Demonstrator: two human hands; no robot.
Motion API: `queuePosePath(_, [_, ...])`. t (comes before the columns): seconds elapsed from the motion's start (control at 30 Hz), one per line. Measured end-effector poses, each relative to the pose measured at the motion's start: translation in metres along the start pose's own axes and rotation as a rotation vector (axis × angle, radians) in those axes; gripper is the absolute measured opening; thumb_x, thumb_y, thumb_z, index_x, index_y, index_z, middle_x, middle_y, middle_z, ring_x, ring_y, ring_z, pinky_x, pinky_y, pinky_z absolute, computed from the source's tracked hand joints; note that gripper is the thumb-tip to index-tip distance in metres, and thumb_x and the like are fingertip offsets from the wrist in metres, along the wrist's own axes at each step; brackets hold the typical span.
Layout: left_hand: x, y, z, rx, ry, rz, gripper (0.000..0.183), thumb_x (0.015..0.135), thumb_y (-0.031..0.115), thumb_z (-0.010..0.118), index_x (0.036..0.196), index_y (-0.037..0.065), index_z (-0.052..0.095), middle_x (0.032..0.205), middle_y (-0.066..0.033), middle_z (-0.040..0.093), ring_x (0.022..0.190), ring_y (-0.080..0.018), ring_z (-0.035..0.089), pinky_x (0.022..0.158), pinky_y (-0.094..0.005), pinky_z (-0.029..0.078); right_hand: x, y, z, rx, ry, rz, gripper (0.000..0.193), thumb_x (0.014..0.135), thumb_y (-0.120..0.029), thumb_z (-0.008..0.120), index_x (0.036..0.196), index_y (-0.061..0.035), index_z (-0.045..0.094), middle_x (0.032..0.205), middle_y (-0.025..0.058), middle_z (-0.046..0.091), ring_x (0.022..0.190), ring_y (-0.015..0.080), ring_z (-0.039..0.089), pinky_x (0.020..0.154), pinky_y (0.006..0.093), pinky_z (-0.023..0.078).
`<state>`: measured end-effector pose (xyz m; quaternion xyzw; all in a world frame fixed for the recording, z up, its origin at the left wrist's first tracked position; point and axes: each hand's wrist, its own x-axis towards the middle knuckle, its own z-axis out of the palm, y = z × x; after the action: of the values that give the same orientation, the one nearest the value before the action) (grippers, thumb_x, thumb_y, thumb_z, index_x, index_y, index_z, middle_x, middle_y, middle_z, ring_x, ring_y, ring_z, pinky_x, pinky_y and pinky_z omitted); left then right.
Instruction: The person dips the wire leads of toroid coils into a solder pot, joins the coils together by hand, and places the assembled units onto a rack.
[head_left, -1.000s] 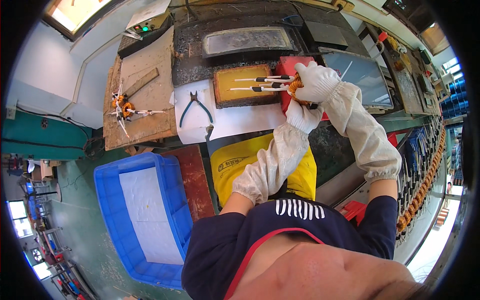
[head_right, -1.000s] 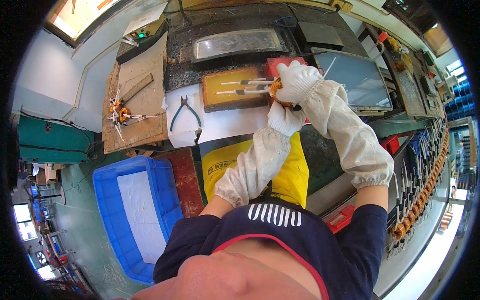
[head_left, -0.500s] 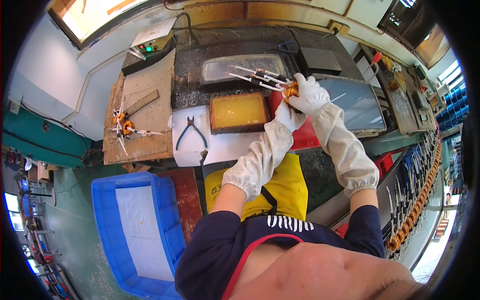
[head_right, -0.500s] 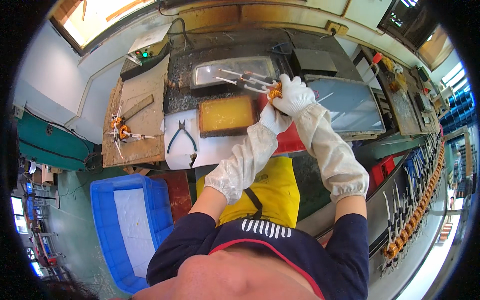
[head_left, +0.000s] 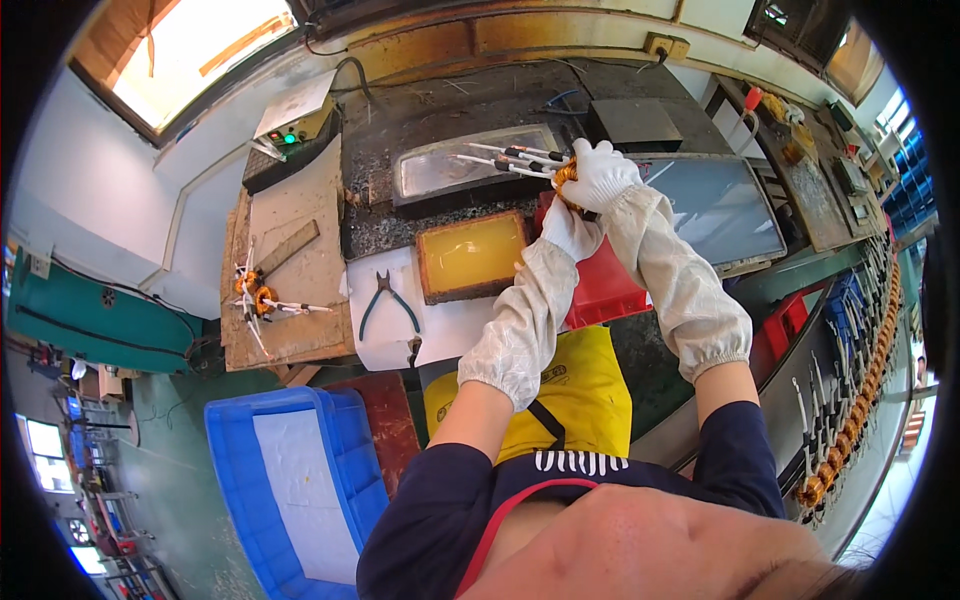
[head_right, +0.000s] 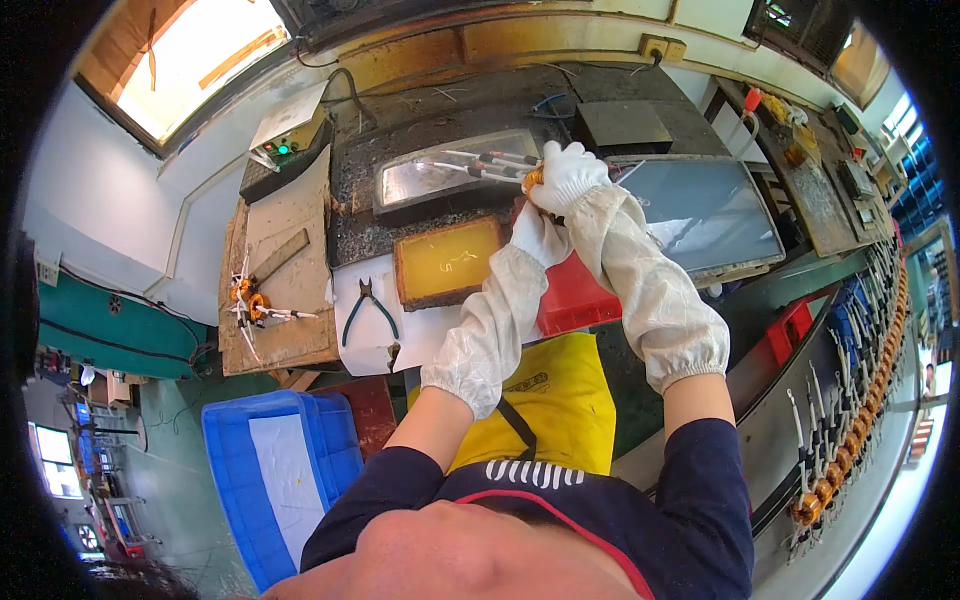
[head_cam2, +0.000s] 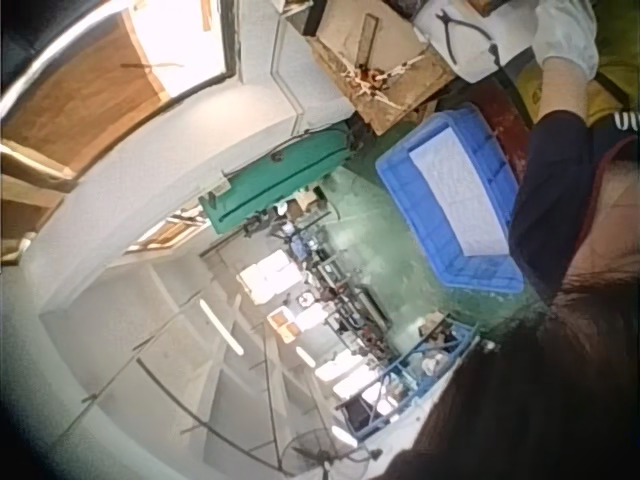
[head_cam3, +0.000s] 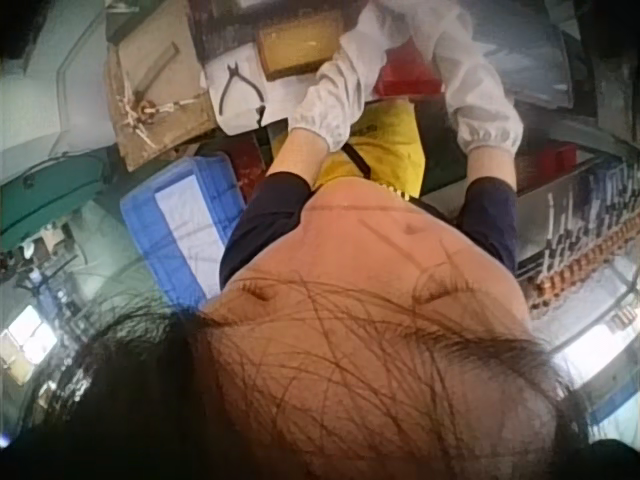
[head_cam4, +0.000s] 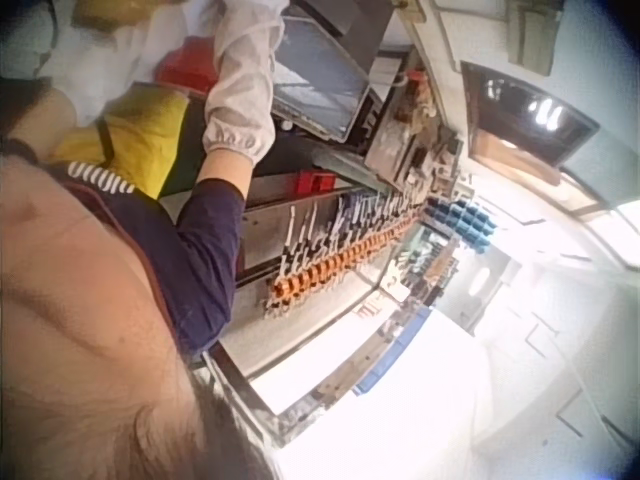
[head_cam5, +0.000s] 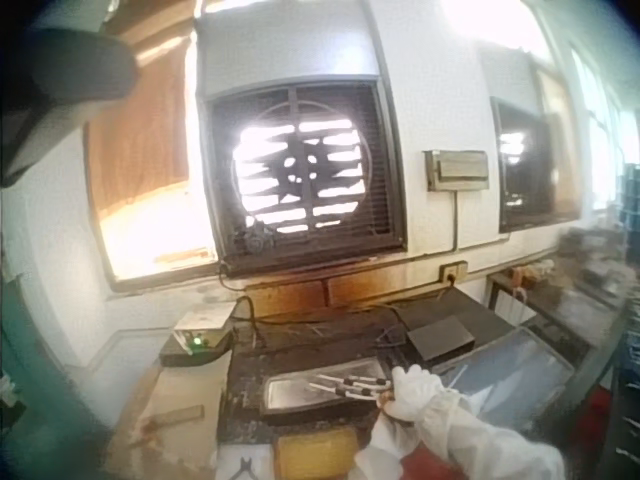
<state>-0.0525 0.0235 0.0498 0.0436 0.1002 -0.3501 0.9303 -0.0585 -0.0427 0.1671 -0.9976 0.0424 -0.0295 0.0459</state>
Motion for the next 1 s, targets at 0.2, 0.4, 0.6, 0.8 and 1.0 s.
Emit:
queuePosePath(0.2, [-0.001,0.001,-0.002,0.007,-0.094,-0.026,0.043,0.1,0.042,0.035,0.127,0.011,0.048,0.127,-0.0062,0.055,0.119,-0.0256,0.052,0.103,-0.0455,0.041,0.004,0.001,0.01,-0.021,0.071,-0.005,0.056,0.074,-0.045,0.066,0.111,-0.0046,0.053,0.103,0.0245,0.058,0.095,0.0394,0.062,0.079,0.0464,0.052])
queuePosePath(0.4, [0.004,0.005,-0.009,0.029,-0.135,-0.003,0.054,0.099,0.052,0.027,0.135,0.015,0.042,0.135,-0.0088,0.05,0.126,-0.0287,0.047,0.107,-0.0453,0.037,0.009,-0.003,0.012,-0.004,0.069,0.003,0.053,0.072,-0.043,0.068,0.107,-0.0052,0.055,0.102,0.0231,0.058,0.094,0.0391,0.063,0.079,0.0459,0.052])
queuePosePath(0.6, [0.003,0.008,-0.013,-0.018,-0.227,-0.086,0.054,0.098,0.051,0.031,0.134,0.013,0.044,0.135,-0.0097,0.05,0.126,-0.0291,0.046,0.108,-0.0448,0.035,0.013,-0.007,0.012,-0.05,0.052,0.005,0.056,0.072,-0.043,0.069,0.11,-0.0044,0.055,0.104,0.0235,0.058,0.094,0.0381,0.063,0.079,0.0451,0.052])
queuePosePath(0.8, [0.001,0.006,-0.009,-0.034,-0.18,-0.098,0.055,0.098,0.051,0.032,0.134,0.012,0.044,0.135,-0.0111,0.05,0.126,-0.0292,0.046,0.109,-0.0448,0.035,0.016,-0.01,0.011,-0.059,0.006,0.04,0.057,0.074,-0.043,0.069,0.112,-0.0031,0.055,0.107,0.0232,0.058,0.097,0.0371,0.062,0.082,0.0438,0.051])
queuePosePath(1.0, [0.0,0.007,-0.01,-0.031,-0.22,-0.084,0.058,0.097,0.053,0.031,0.135,0.011,0.044,0.137,-0.0115,0.049,0.125,-0.0297,0.047,0.108,-0.045,0.035,0.02,-0.015,0.008,-0.074,-0.053,0.05,0.06,0.074,-0.044,0.069,0.116,-0.0025,0.054,0.11,0.0236,0.058,0.101,0.0366,0.062,0.083,0.0433,0.051])
